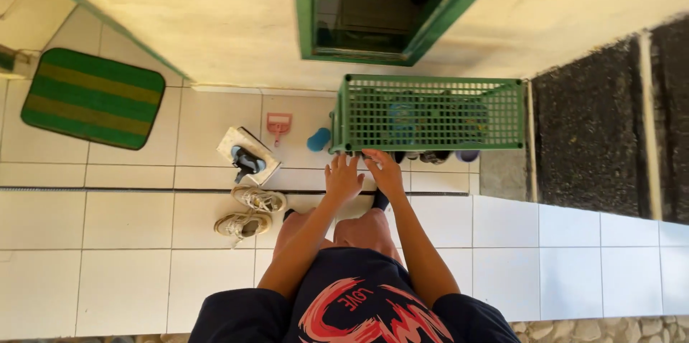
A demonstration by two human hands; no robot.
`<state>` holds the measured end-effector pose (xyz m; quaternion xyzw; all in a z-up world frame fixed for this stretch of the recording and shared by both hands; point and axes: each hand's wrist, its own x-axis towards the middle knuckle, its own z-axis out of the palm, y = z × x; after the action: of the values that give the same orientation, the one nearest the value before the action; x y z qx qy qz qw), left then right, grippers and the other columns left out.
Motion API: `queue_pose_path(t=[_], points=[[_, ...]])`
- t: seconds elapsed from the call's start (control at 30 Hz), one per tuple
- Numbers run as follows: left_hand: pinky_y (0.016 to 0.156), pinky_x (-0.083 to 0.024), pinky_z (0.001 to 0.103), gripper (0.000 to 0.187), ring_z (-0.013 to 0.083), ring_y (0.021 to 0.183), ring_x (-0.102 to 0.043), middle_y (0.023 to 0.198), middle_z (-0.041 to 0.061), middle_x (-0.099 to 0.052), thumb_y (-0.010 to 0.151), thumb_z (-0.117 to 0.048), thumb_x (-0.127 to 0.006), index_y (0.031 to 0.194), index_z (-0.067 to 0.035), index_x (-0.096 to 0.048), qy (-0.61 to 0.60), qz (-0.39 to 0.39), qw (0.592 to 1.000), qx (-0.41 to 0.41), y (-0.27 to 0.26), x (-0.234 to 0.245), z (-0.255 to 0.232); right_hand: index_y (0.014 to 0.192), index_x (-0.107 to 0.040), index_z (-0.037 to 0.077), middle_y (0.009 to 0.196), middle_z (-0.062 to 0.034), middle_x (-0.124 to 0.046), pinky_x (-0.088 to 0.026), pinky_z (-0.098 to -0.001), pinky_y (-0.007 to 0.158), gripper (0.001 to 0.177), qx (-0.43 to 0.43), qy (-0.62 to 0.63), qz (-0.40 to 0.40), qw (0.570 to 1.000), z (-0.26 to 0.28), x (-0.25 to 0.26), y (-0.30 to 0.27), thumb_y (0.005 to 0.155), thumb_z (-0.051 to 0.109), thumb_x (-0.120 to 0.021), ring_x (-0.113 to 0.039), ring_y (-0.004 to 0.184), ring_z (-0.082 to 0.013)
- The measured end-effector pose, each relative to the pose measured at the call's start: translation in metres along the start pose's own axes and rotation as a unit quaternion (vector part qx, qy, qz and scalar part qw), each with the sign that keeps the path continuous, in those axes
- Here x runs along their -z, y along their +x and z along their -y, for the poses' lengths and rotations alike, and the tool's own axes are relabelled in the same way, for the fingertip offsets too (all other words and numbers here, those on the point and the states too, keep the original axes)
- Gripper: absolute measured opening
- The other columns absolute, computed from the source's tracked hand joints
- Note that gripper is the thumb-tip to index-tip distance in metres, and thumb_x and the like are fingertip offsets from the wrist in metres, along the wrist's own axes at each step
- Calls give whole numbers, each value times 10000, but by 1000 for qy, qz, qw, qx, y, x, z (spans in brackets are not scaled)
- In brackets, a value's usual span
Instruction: The person is picking up various pairs of shoes and sandals from the tiled floor and organizing them by placing them into a green plastic shoe rack.
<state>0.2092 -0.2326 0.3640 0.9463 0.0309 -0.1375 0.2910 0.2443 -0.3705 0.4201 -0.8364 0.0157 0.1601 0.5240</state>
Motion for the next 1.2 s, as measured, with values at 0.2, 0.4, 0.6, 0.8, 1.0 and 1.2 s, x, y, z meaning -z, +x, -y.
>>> queue_pose_path(t=[0.2, 0.4, 0.6, 0.8, 1.0, 1.2], points=[[1171, -188, 662, 722, 427, 1519, -174, 1662, 197, -191, 895, -305, -706, 1527, -143, -398, 6, -15, 1000, 5, 47, -46, -65, 1191, -751, 180, 1216, -56, -712, -504, -409, 958, 260, 30, -121, -48, 991, -42, 87, 11, 942, 195, -674, -643, 1126, -292], [1173, -139, 698, 631, 453, 1531, -109, 1635, 231, -231, 848, -201, -747, 1427, -112, -513, 66, -56, 996, 22, 79, -61, -113, 1150, -753, 165, 1174, -61, -680, -464, -450, 952, 276, 109, -243, -84, 960, -88, 155, 32, 879, 121, -738, -556, 1096, -337], [1223, -101, 713, 229, 434, 1581, -113, 1609, 193, -329, 889, -54, -717, 1096, -105, -633, 206, -89, 974, -22, 103, -96, -123, 1089, -719, 164, 1116, -64, -601, -454, -456, 875, 339, 163, -362, -76, 915, -117, 187, 52, 770, 141, -830, -533, 1069, -314], [1185, -119, 709, 211, 443, 1538, -152, 1613, 193, -329, 850, -74, -735, 1027, -130, -636, 240, -82, 967, -18, 108, -100, -121, 966, -659, 146, 1028, -51, -577, -449, -445, 838, 263, 136, -418, -41, 897, -138, 195, 62, 767, 163, -829, -537, 1018, -292], [1215, -163, 695, 85, 422, 1561, -189, 1608, 171, -375, 880, -79, -744, 900, -120, -673, 189, -134, 971, -53, 112, -98, -115, 958, -598, 162, 994, -35, -573, -468, -410, 821, 261, 164, -414, -89, 891, -160, 199, 62, 820, 124, -816, -568, 963, -267], [1204, -183, 680, 167, 428, 1542, -206, 1583, 170, -406, 824, -14, -747, 942, -126, -712, 176, -125, 975, -48, 110, -90, -120, 1020, -595, 159, 997, -39, -576, -471, -418, 802, 360, 156, -387, -105, 903, -148, 209, 65, 763, 122, -844, -574, 958, -276]])
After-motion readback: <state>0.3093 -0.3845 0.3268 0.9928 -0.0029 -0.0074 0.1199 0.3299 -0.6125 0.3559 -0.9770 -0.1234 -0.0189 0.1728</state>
